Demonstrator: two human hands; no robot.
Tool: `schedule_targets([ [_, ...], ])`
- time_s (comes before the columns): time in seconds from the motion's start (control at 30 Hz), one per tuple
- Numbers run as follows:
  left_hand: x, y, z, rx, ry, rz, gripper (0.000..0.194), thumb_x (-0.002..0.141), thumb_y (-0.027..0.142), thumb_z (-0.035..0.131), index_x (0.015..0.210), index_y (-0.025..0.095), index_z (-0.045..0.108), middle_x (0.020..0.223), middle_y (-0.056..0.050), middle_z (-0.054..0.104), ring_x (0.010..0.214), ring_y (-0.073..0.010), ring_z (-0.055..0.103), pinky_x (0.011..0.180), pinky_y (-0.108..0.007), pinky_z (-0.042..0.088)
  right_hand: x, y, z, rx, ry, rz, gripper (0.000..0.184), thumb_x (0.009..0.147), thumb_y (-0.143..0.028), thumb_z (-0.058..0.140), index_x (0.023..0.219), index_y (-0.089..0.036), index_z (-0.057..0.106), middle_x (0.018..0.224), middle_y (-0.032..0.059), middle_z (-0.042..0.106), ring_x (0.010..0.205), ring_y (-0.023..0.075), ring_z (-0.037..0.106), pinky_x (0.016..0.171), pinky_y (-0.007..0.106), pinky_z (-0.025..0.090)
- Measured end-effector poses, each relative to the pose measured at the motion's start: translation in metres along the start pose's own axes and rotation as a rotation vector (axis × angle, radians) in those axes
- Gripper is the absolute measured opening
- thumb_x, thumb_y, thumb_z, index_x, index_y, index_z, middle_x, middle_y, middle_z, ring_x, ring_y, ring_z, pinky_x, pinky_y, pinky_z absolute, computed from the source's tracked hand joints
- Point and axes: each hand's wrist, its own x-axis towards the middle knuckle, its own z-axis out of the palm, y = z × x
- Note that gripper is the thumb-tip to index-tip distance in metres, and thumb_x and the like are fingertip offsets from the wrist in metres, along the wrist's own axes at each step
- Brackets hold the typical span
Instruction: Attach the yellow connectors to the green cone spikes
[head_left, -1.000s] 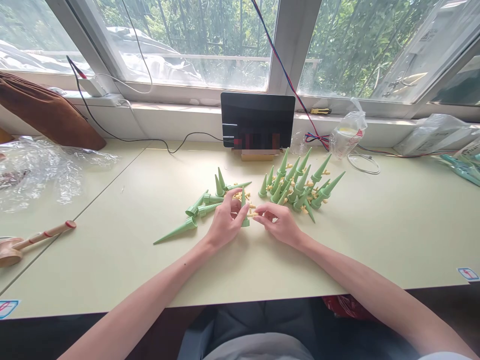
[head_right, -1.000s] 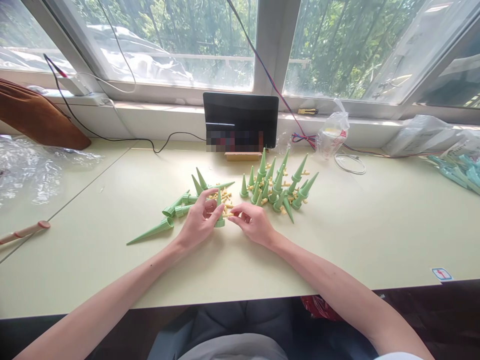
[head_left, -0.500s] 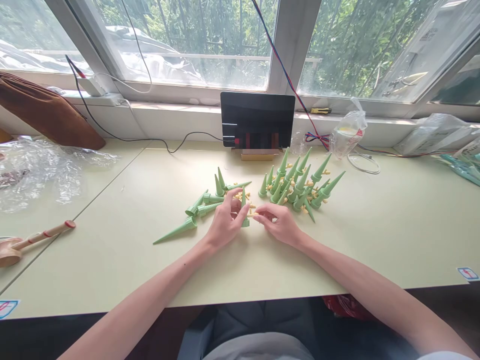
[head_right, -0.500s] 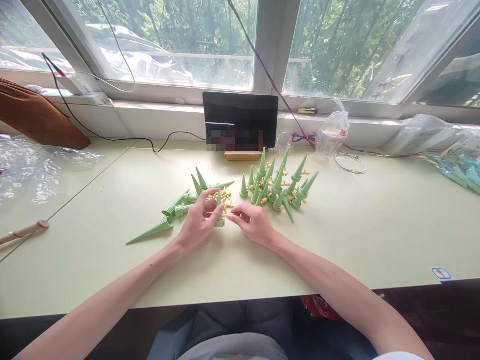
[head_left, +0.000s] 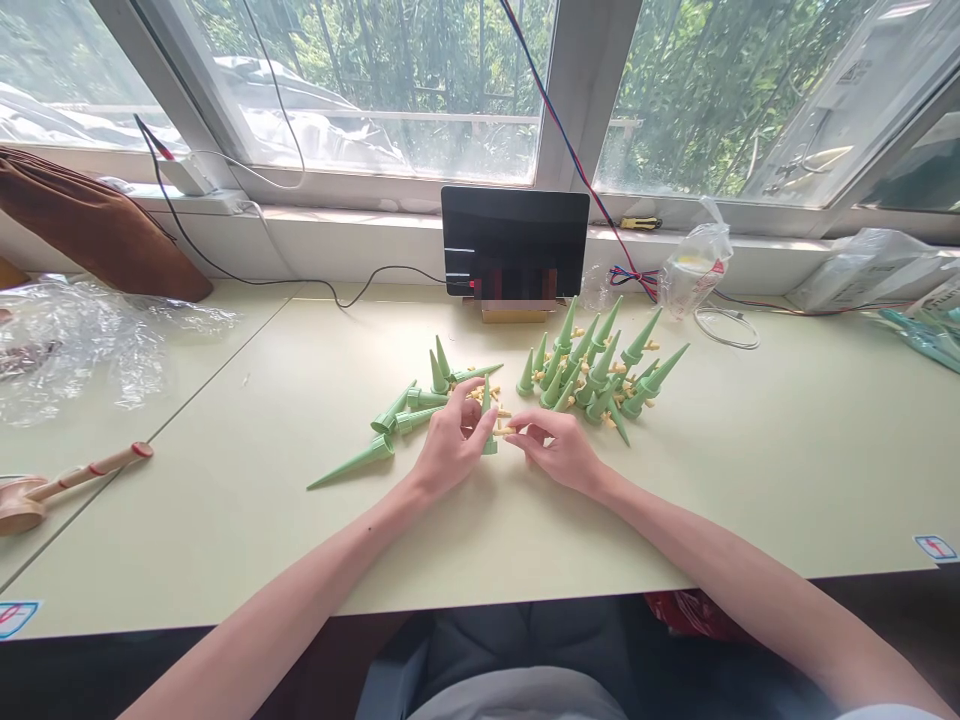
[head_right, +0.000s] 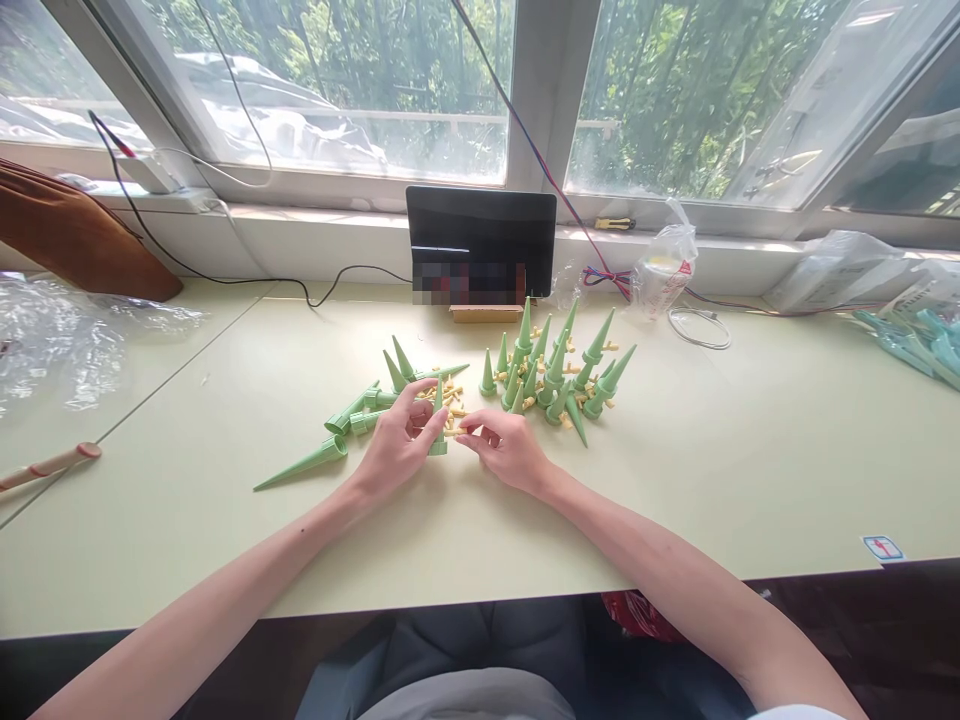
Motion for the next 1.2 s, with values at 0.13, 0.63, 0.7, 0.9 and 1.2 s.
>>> schedule_targets([
  [0.13, 0.0000, 0.0003, 0.0002, 0.005, -0.006, -0.018, 0.036, 0.095, 0.034, 0.053, 0.126, 0.018, 0.048, 0.064, 0.006, 0.045, 0.054, -0.0088, 0.044, 0.049, -0.020, 0.041, 0.0000, 0.0000, 0.0000, -0.012, 0.001, -0.010, 0.020, 0.090, -0.038, 0.067, 0.092, -0.018, 0.067, 0.080, 0.0037, 0.071, 0.052, 0.0112, 0.059, 0.051, 0.026, 0.049],
  [0.63, -0.0014, 0.0004, 0.0001, -0.019, -0.012, 0.028, 0.035, 0.095, 0.033, 0.054, 0.126, 0.019, 0.048, 0.064, 0.007, 0.041, 0.054, -0.0089, 0.042, 0.048, -0.020, 0.042, 0.0015, -0.0017, 0.0003, -0.012, -0.020, 0.005, 0.027, 0.092, -0.044, 0.062, 0.090, -0.017, 0.066, 0.075, 0.0032, 0.066, 0.053, 0.0109, 0.054, 0.052, 0.025, 0.047],
  [0.7, -0.0017, 0.0004, 0.0001, -0.024, -0.015, 0.030, 0.035, 0.095, 0.033, 0.054, 0.126, 0.019, 0.048, 0.064, 0.007, 0.042, 0.054, -0.0090, 0.042, 0.048, -0.020, 0.042, 0.0018, -0.0029, 0.0000, -0.011, -0.030, 0.013, 0.028, 0.093, -0.045, 0.060, 0.089, -0.017, 0.065, 0.073, 0.0024, 0.064, 0.053, 0.0110, 0.053, 0.052, 0.025, 0.046],
  [0.9, -0.0018, -0.0007, -0.0001, -0.027, -0.024, 0.035, 0.035, 0.095, 0.032, 0.055, 0.127, 0.019, 0.048, 0.064, 0.006, 0.042, 0.054, -0.0094, 0.043, 0.050, -0.021, 0.044, 0.0022, -0.0050, -0.0009, -0.004, -0.063, 0.037, 0.032, 0.095, -0.047, 0.056, 0.085, -0.018, 0.064, 0.066, 0.0007, 0.059, 0.052, 0.0115, 0.050, 0.051, 0.025, 0.044],
  [1.2, -0.0021, -0.0023, 0.0000, -0.017, -0.037, 0.044, 0.037, 0.095, 0.033, 0.054, 0.128, 0.020, 0.047, 0.064, 0.007, 0.041, 0.055, -0.0092, 0.044, 0.051, -0.021, 0.045, 0.0027, -0.0050, -0.0009, -0.046, -0.077, 0.035, 0.035, 0.098, -0.042, 0.050, 0.076, -0.017, 0.060, 0.055, -0.0024, 0.051, 0.049, 0.0107, 0.043, 0.051, 0.025, 0.038],
])
